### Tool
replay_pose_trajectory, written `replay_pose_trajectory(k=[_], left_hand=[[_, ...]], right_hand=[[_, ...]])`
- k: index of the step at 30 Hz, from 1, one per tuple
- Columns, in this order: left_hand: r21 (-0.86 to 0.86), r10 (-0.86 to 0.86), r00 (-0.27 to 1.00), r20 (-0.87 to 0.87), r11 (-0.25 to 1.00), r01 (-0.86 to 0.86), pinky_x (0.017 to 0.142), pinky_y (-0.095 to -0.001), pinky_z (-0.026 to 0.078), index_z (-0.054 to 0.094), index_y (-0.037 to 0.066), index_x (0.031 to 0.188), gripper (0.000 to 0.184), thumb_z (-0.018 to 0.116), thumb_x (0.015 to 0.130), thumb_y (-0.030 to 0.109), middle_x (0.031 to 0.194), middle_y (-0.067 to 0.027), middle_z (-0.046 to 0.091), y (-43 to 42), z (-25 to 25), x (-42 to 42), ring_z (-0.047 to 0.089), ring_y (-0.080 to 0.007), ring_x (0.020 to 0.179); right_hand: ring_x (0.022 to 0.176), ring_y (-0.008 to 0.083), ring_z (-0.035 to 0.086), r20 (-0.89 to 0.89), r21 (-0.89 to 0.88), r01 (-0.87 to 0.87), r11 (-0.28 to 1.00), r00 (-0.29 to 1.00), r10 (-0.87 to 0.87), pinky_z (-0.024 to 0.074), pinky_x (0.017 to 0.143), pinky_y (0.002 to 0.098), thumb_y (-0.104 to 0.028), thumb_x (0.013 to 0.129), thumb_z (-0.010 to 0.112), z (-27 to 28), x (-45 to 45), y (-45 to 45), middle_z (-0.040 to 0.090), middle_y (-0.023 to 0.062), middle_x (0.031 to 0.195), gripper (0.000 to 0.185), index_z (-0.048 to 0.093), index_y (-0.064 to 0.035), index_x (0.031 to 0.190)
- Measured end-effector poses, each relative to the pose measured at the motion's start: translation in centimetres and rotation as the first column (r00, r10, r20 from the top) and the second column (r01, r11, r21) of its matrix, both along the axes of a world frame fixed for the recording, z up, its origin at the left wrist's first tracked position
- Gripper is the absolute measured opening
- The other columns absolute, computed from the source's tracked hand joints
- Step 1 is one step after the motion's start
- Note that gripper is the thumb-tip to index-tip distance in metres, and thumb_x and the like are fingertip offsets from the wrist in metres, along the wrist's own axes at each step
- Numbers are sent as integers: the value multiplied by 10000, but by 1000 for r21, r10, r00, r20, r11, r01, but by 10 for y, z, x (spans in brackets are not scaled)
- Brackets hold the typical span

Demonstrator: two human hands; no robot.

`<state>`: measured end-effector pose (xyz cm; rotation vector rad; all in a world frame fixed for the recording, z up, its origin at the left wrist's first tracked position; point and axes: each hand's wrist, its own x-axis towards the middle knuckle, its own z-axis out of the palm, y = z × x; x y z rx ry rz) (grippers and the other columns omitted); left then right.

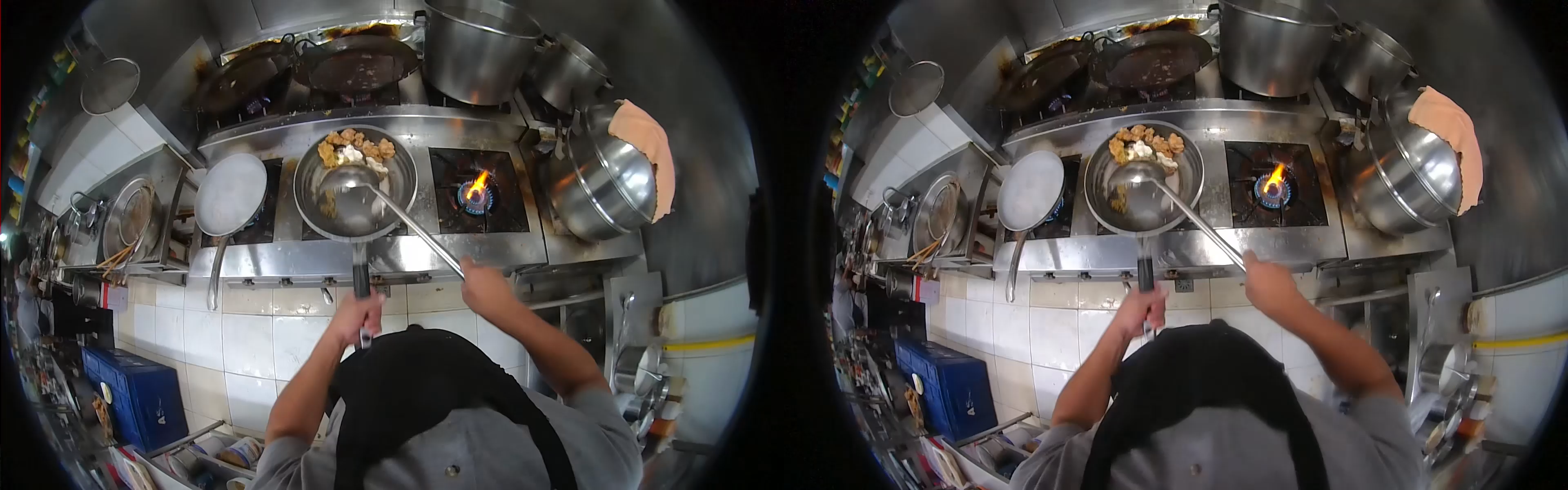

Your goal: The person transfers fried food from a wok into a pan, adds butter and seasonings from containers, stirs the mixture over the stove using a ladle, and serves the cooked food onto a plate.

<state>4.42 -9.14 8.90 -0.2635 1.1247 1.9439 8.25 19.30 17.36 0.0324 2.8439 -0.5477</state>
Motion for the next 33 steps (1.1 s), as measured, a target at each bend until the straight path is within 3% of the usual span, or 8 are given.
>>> replay_pose_trajectory(k=[3,7,12,14,20,25,29,33], left_hand=[[-91,3,1000,17,996,-1,378,-288,344,432,103,754,252,635,903,98,552,1,402,-16,6,15,390,-108,407],[-11,-39,996,81,999,40,386,-283,344,439,106,748,245,632,898,85,555,7,406,-21,4,-16,385,-106,410],[-124,-56,998,1,991,56,377,-292,342,442,90,767,227,633,888,76,529,1,390,-32,-23,14,372,-110,393],[-160,-84,996,-13,984,81,374,-294,342,438,87,770,228,632,889,73,528,-1,386,-38,-25,14,371,-112,391],[-40,-63,998,30,997,64,384,-295,362,424,94,808,220,621,898,59,558,-5,393,-24,-17,-9,382,-111,408],[-105,-97,995,-1,990,97,381,-286,354,429,103,838,205,620,901,61,569,2,398,-30,-36,13,387,-109,412],[-35,-38,995,95,999,41,382,-282,361,429,109,839,203,617,904,68,581,11,405,-17,-32,3,388,-99,415],[21,-14,994,108,1000,12,382,-282,367,427,119,828,212,620,905,82,590,18,411,-7,-36,1,386,-94,417]], right_hand=[[809,457,638,37,-21,54,998,998,-54,486,770,544,-39,821,489,-8,26,0,644,283,806,240,509,56,1041],[811,454,638,74,-10,38,999,997,-37,488,768,544,-49,824,507,-23,32,9,648,279,813,264,511,39,1072],[811,449,639,-32,-18,93,996,995,-93,485,775,542,-42,814,516,-22,15,-2,649,273,816,264,520,26,1069],[808,451,636,39,1,154,988,987,-154,482,768,548,-42,816,513,-19,32,-12,647,272,812,242,526,28,1047],[809,450,633,-10,-30,124,992,992,-124,483,767,549,-61,824,520,-52,32,6,649,263,810,252,524,-5,1070],[802,456,628,-8,-47,170,984,985,-171,482,754,545,-79,810,545,-37,31,3,643,269,813,288,515,-2,1086],[806,473,616,28,-195,225,955,974,-224,468,732,543,-67,811,530,-2,47,-6,630,283,812,307,496,17,1104],[810,484,608,-23,-194,217,957,974,-225,460,721,544,-54,814,513,5,25,-18,618,293,804,264,489,21,1066]])
